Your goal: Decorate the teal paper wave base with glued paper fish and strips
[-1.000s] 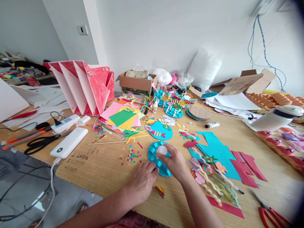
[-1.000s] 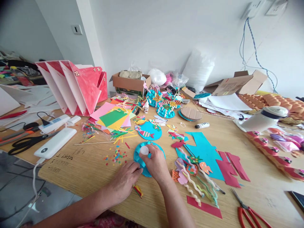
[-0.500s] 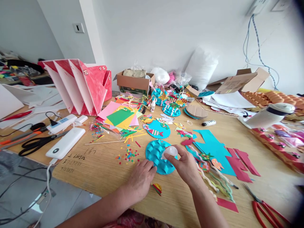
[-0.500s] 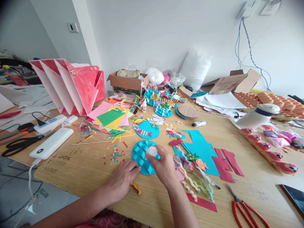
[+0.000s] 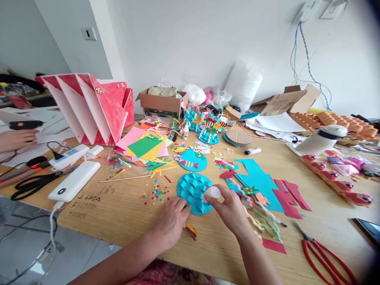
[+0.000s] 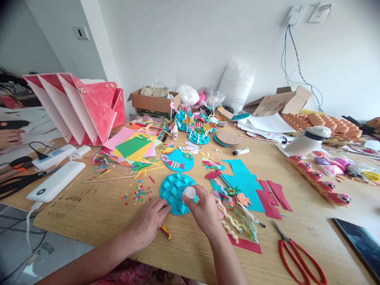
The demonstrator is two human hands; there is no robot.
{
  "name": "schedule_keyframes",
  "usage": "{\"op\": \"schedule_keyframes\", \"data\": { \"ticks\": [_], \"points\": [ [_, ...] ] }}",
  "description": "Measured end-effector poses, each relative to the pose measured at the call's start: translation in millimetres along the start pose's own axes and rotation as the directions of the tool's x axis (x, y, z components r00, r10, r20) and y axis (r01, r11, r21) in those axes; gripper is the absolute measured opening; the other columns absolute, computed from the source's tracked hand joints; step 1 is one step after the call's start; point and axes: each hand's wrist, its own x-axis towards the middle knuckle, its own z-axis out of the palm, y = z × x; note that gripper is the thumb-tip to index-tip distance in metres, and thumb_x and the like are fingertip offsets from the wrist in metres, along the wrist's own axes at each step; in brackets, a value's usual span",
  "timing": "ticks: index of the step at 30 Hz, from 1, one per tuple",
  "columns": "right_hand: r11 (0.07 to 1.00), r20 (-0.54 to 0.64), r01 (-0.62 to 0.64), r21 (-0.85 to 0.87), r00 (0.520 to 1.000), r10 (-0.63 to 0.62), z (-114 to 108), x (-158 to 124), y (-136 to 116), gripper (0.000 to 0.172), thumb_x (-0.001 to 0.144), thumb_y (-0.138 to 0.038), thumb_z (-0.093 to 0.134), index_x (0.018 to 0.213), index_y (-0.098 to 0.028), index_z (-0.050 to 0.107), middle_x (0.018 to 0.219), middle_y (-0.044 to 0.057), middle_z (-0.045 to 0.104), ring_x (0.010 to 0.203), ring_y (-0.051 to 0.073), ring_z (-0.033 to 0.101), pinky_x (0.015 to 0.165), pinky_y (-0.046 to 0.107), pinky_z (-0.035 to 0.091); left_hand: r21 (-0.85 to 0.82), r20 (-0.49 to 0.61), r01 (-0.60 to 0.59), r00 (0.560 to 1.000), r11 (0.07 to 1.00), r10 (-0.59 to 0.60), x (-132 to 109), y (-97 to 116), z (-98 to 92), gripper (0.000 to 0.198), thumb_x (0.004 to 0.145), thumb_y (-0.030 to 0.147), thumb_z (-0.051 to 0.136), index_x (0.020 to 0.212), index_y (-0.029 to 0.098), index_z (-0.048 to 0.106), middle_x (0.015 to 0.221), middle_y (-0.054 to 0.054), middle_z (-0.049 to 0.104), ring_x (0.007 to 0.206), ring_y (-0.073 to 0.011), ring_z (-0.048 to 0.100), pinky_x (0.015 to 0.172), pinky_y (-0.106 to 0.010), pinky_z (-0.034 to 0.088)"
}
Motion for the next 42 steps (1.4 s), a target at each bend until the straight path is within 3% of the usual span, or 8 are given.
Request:
{"op": "schedule_keyframes", "data": {
  "ticks": [11, 42],
  "points": [
    [0.991, -0.014, 0.016, -0.131, 1.000, -0.018, -0.9, -3.9, 0.7, 0.015, 0.072, -0.033, 0.055, 0.068, -0.020, 0.062, 0.068, 0.000, 0.063, 0.064, 0.016, 0.055, 0.058, 0.025, 0.037, -0.017, -0.009, -0.007, 1.000, 1.000, 0.006, 0.4, -0.1, -0.2, 0.027, 0.086, 0.013, 0.038, 0.108, 0.016, 0.052, 0.098, -0.007, 0.053, 0.093, -0.0205, 0.046, 0.080, -0.034, 0.041],
    [0.994, -0.009, 0.008, -0.108, 1.000, -0.010, -0.1, -4.7, 2.8, 0.016, 0.071, -0.035, 0.056, 0.066, -0.020, 0.060, 0.066, -0.001, 0.062, 0.063, 0.016, 0.054, 0.058, 0.026, 0.037, -0.018, -0.023, -0.023, 0.999, 1.000, 0.023, -0.8, -1.2, 1.2, 0.029, 0.084, 0.011, 0.037, 0.108, 0.015, 0.052, 0.098, -0.007, 0.053, 0.093, -0.0207, 0.046, 0.080, -0.034, 0.041]
  ]
}}
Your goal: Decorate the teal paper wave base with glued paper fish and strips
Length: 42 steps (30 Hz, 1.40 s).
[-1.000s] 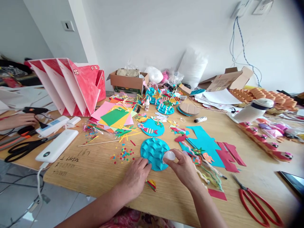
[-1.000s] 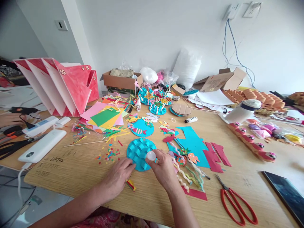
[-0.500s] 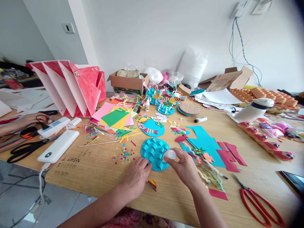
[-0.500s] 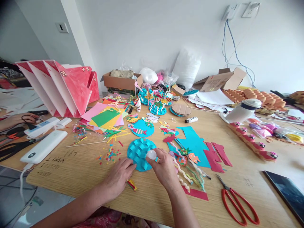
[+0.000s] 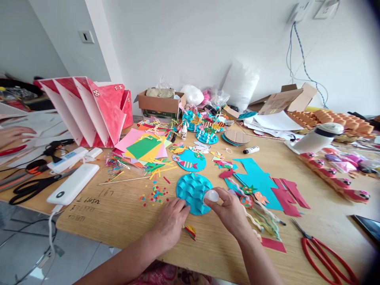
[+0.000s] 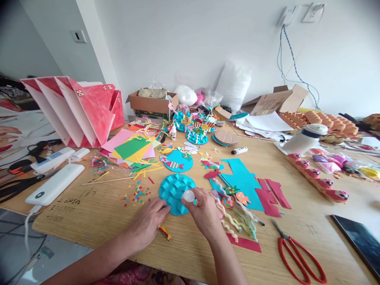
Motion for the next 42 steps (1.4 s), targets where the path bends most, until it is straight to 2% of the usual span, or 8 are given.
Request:
{"op": "schedule_keyframes", "data": {
  "ticks": [5, 11, 29, 32, 34, 37, 39, 42],
  "points": [
    [0.999, -0.011, -0.004, 0.049, 1.000, 0.004, -2, 0, -1, 0.017, 0.073, -0.036, 0.054, 0.069, -0.021, 0.061, 0.071, 0.000, 0.063, 0.069, 0.017, 0.055, 0.061, 0.026, 0.038, -0.015, -0.004, 0.004, 1.000, 1.000, -0.004, -1, -1, 1.4, 0.029, 0.085, 0.011, 0.036, 0.108, 0.015, 0.052, 0.100, -0.007, 0.053, 0.094, -0.0210, 0.045, 0.081, -0.034, 0.040],
    [1.000, -0.012, 0.012, -0.020, 1.000, -0.012, -2, 0, 0, 0.016, 0.072, -0.032, 0.055, 0.062, -0.021, 0.060, 0.063, -0.001, 0.061, 0.062, 0.015, 0.053, 0.058, 0.025, 0.038, -0.027, 0.001, 0.008, 1.000, 1.000, -0.008, 0, -1, 0.2, 0.030, 0.085, 0.010, 0.036, 0.109, 0.016, 0.052, 0.101, -0.008, 0.053, 0.095, -0.0208, 0.045, 0.081, -0.034, 0.040],
    [1.000, -0.012, 0.008, 0.000, 1.000, -0.008, -4, 0, -2, 0.016, 0.072, -0.033, 0.054, 0.065, -0.021, 0.060, 0.067, 0.000, 0.061, 0.065, 0.016, 0.054, 0.059, 0.025, 0.038, -0.033, 0.020, 0.008, 1.000, 0.999, -0.007, 0, -1, -1.4, 0.030, 0.082, 0.009, 0.038, 0.107, 0.016, 0.053, 0.100, -0.007, 0.052, 0.095, -0.0215, 0.045, 0.081, -0.035, 0.040],
    [0.999, 0.018, -0.008, 0.034, 1.000, 0.007, -4, -1, 4, 0.016, 0.071, -0.034, 0.055, 0.064, -0.021, 0.060, 0.065, 0.000, 0.061, 0.064, 0.016, 0.053, 0.058, 0.026, 0.039, -0.044, 0.018, 0.010, 1.000, 0.999, -0.009, 0, -1, -0.3, 0.032, 0.081, 0.007, 0.038, 0.108, 0.016, 0.052, 0.101, -0.007, 0.052, 0.096, -0.0209, 0.044, 0.083, -0.034, 0.039],
    [0.990, 0.005, -0.067, 0.126, 0.998, 0.066, -2, -2, 11, 0.017, 0.069, -0.037, 0.057, 0.068, -0.021, 0.061, 0.066, 0.000, 0.062, 0.065, 0.016, 0.055, 0.059, 0.026, 0.040, -0.052, 0.022, 0.017, 1.000, 0.998, -0.015, 0, -1, 0.0, 0.033, 0.080, 0.006, 0.038, 0.109, 0.016, 0.052, 0.102, -0.008, 0.052, 0.097, -0.0208, 0.044, 0.083, -0.034, 0.039],
    [0.900, -0.050, -0.165, 0.404, 0.978, 0.202, 0, -5, 21, 0.026, 0.065, -0.041, 0.061, 0.077, -0.019, 0.062, 0.071, 0.002, 0.065, 0.068, 0.019, 0.058, 0.061, 0.029, 0.044, -0.060, 0.036, 0.025, 0.999, 0.998, -0.023, 0, -2, -1.0, 0.035, 0.079, 0.005, 0.039, 0.110, 0.016, 0.051, 0.103, -0.007, 0.051, 0.097, -0.0208, 0.044, 0.083, -0.034, 0.039],
    [0.782, -0.069, -0.193, 0.593, 0.955, 0.288, 2, -6, 26, 0.031, 0.062, -0.041, 0.065, 0.083, -0.018, 0.061, 0.075, 0.003, 0.065, 0.070, 0.019, 0.059, 0.063, 0.030, 0.046, -0.064, 0.043, 0.020, 0.999, 0.998, -0.017, 1, -2, -2.3, 0.035, 0.079, 0.005, 0.039, 0.110, 0.017, 0.051, 0.103, -0.007, 0.051, 0.097, -0.0206, 0.044, 0.083, -0.034, 0.039],
    [0.597, -0.093, -0.185, 0.781, 0.910, 0.404, 1, -8, 29, 0.039, 0.060, -0.037, 0.069, 0.092, -0.020, 0.056, 0.075, 0.001, 0.063, 0.070, 0.017, 0.059, 0.064, 0.028, 0.047, -0.065, 0.059, 0.014, 0.998, 0.998, -0.011, 1, -2, -4.1, 0.034, 0.079, 0.006, 0.040, 0.109, 0.016, 0.051, 0.103, -0.007, 0.051, 0.096, -0.0209, 0.044, 0.083, -0.034, 0.039]
  ]
}}
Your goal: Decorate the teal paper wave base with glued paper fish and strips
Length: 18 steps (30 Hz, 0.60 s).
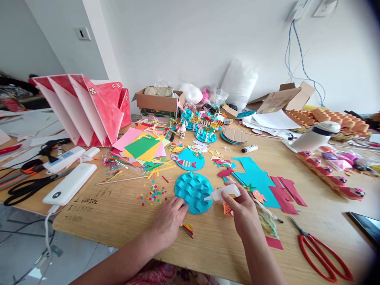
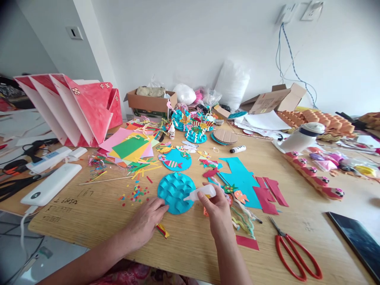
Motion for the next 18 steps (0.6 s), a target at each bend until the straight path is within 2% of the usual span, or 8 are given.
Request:
{"op": "schedule_keyframes", "data": {
  "ticks": [3, 6, 10, 13, 18],
  "points": [
    [0.981, -0.069, -0.030, 0.192, 0.997, 0.044, -3, -2, -2, 0.040, 0.059, -0.033, 0.070, 0.093, -0.024, 0.052, 0.073, -0.003, 0.060, 0.066, 0.014, 0.059, 0.059, 0.025, 0.047, -0.022, 0.007, 0.013, 1.000, 1.000, -0.013, 0, -1, 0.1, 0.034, 0.077, 0.005, 0.041, 0.108, 0.017, 0.051, 0.104, -0.007, 0.051, 0.096, -0.0204, 0.044, 0.083, -0.034, 0.039],
    [0.954, -0.078, -0.043, 0.298, 0.995, 0.069, -8, -3, -7, 0.031, 0.060, -0.030, 0.070, 0.084, -0.024, 0.051, 0.070, -0.005, 0.057, 0.058, 0.010, 0.056, 0.052, 0.021, 0.047, -0.102, -0.012, 0.014, 1.000, 0.995, -0.015, 0, -4, 1.0, 0.036, 0.075, 0.002, 0.042, 0.104, 0.020, 0.053, 0.104, -0.005, 0.052, 0.097, -0.0189, 0.046, 0.084, -0.032, 0.039],
    [0.941, -0.009, -0.078, 0.328, 0.996, 0.086, -22, 4, -22, 0.025, 0.061, -0.030, 0.069, 0.077, -0.022, 0.052, 0.071, -0.002, 0.059, 0.059, 0.013, 0.059, 0.054, 0.026, 0.051, -0.370, -0.096, 0.004, 0.994, 0.929, -0.043, 1, -9, -7.4, 0.032, 0.078, 0.004, 0.039, 0.099, 0.020, 0.056, 0.100, -0.003, 0.057, 0.096, -0.0158, 0.050, 0.085, -0.027, 0.039],
    [0.945, -0.028, -0.082, 0.316, 0.995, 0.096, -40, 24, -37, 0.024, 0.057, -0.027, 0.071, 0.074, -0.022, 0.054, 0.068, -0.002, 0.062, 0.059, 0.013, 0.061, 0.052, 0.023, 0.051, -0.614, -0.111, 0.043, 0.984, 0.788, -0.139, 4, -11, -25.5, 0.023, 0.083, 0.016, 0.039, 0.093, 0.019, 0.059, 0.094, -0.004, 0.061, 0.090, -0.0148, 0.054, 0.081, -0.025, 0.041],
    [0.963, -0.011, -0.165, 0.212, 0.985, 0.171, -67, 86, -47, 0.029, 0.046, -0.020, 0.076, 0.067, -0.020, 0.057, 0.076, 0.002, 0.065, 0.076, 0.017, 0.064, 0.059, 0.020, 0.053, -0.868, 0.009, 0.120, 0.974, 0.483, -0.225, 9, -16, -52.0, 0.027, 0.084, 0.032, 0.039, 0.094, 0.016, 0.059, 0.090, -0.005, 0.063, 0.088, -0.0166, 0.058, 0.078, -0.026, 0.044]
  ]
}}
